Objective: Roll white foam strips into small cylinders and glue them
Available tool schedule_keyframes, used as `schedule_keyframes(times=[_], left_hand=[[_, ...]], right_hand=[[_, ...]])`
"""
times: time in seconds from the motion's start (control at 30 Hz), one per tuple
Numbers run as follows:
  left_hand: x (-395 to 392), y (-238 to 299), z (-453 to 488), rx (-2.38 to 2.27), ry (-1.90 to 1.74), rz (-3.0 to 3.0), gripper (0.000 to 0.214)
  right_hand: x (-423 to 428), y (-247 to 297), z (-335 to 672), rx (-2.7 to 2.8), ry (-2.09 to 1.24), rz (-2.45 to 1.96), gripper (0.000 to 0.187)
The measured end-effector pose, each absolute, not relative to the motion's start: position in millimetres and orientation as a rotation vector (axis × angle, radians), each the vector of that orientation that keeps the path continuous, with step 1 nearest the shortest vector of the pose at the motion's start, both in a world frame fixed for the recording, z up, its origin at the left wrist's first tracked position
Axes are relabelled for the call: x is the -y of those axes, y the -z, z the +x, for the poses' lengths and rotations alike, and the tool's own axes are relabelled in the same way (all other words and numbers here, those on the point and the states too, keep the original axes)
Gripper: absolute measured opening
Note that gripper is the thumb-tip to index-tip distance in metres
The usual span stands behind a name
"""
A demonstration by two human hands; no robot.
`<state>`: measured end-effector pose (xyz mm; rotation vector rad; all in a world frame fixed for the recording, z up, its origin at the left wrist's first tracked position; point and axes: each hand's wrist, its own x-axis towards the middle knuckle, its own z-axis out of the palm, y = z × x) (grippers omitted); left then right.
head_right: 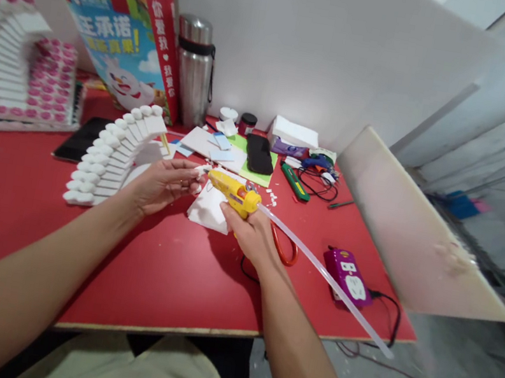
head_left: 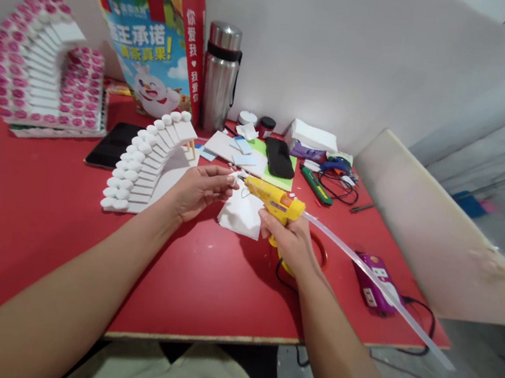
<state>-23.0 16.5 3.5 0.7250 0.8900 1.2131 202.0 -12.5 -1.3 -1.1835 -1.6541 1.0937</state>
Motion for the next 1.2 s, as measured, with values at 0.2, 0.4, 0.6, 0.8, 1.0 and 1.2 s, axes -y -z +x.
schedule_keyframes(times=[0.2,0.4,0.6,0.8,1.0,1.2], left_hand=[[-16.8,-3.0,-22.5,-0.874,-1.217,0.725,0.038],[-14.6,-5.8,-21.0,-0.888,-1.207,0.707,0.036],[-15.4,-4.9,-21.2,-0.883,-1.191,0.702,0.036],[-16.1,-3.3,-21.7,-0.836,-1.201,0.665,0.037],[-14.1,-5.9,-20.0,-0.809,-1.184,0.678,0.033],[-14.7,-4.5,-20.6,-0.806,-1.184,0.678,0.032]], right_hand=[[12.8,-0.8,200.3,1.607,-1.083,-1.198,0.033],[10.2,2.0,203.4,1.580,-1.082,-1.199,0.035],[11.0,-7.9,212.2,1.517,-0.964,-1.270,0.035],[-0.8,-11.9,275.3,1.534,-0.612,-1.609,0.041],[-20.8,12.9,334.3,1.588,-0.439,-1.740,0.050],[-24.5,25.4,341.6,1.608,-0.440,-1.813,0.061]])
